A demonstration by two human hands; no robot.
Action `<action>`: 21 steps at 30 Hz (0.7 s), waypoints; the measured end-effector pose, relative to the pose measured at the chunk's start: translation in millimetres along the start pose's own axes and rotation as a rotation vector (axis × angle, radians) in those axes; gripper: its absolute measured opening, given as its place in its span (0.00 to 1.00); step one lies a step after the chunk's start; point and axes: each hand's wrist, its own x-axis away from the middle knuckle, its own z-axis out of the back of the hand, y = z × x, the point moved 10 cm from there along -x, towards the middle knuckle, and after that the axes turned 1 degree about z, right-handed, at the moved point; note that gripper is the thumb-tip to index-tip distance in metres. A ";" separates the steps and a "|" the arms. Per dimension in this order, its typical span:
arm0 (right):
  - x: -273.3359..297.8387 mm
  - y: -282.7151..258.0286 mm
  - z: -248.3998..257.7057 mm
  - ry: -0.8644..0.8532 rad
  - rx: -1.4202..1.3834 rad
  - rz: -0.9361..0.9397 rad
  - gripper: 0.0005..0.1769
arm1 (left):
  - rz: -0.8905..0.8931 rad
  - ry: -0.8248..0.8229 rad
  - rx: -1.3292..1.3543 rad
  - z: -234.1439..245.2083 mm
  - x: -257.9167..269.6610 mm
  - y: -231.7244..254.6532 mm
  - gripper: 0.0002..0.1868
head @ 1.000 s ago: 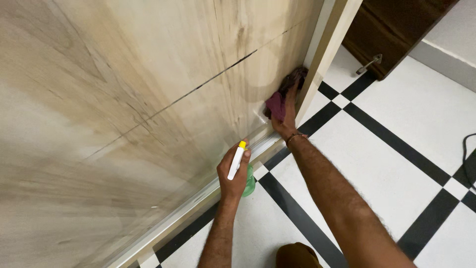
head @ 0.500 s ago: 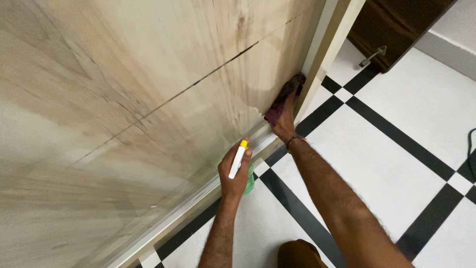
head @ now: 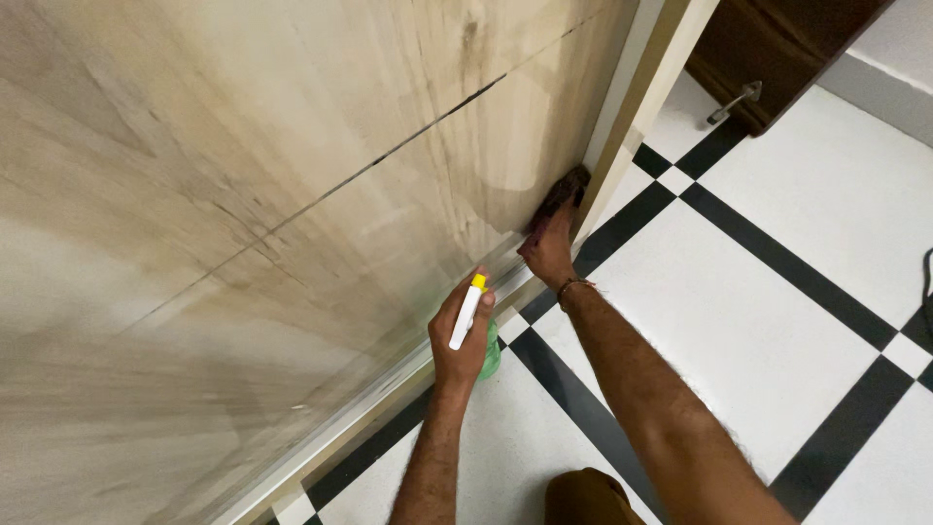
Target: The person sprays a green liquid from a spray bottle onto a light-colored wooden surface and wipes it with a maroon cloth. The person moves the cloth across the surface in repeated strokes, covering different areas of the panel.
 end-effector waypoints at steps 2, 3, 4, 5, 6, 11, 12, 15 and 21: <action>10.1 29.2 -17.2 -0.126 -0.178 -0.302 0.72 | 0.044 0.004 0.002 -1.1 1.2 -5.9 0.22; 20.0 42.3 -28.8 -0.197 -0.269 -0.450 0.71 | 0.068 0.008 0.003 -1.5 2.5 -9.1 0.22; 19.0 37.9 -26.8 -0.164 -0.220 -0.363 0.71 | 0.076 0.003 0.008 -2.1 3.4 -10.9 0.22; 18.9 33.9 -25.6 -0.131 -0.170 -0.274 0.72 | 0.084 -0.001 0.013 -2.7 4.1 -12.7 0.22; 19.9 30.1 -24.9 -0.102 -0.121 -0.185 0.72 | 0.093 -0.004 0.019 -3.4 5.4 -14.3 0.22; 34.0 50.0 -39.3 -0.079 -0.076 -0.119 0.71 | 0.088 -0.014 0.066 -5.4 8.2 -16.1 0.22; 35.4 50.9 -40.3 -0.065 -0.062 -0.086 0.72 | 0.091 -0.016 0.066 -5.3 8.8 -16.6 0.22; 57.0 83.9 -84.8 -0.479 -0.049 -0.391 0.36 | 0.098 -0.014 0.034 -3.3 9.7 -19.8 0.22; 44.8 35.2 -58.6 -0.152 0.027 -0.005 0.38 | 0.102 -0.040 0.028 1.0 13.3 -24.9 0.22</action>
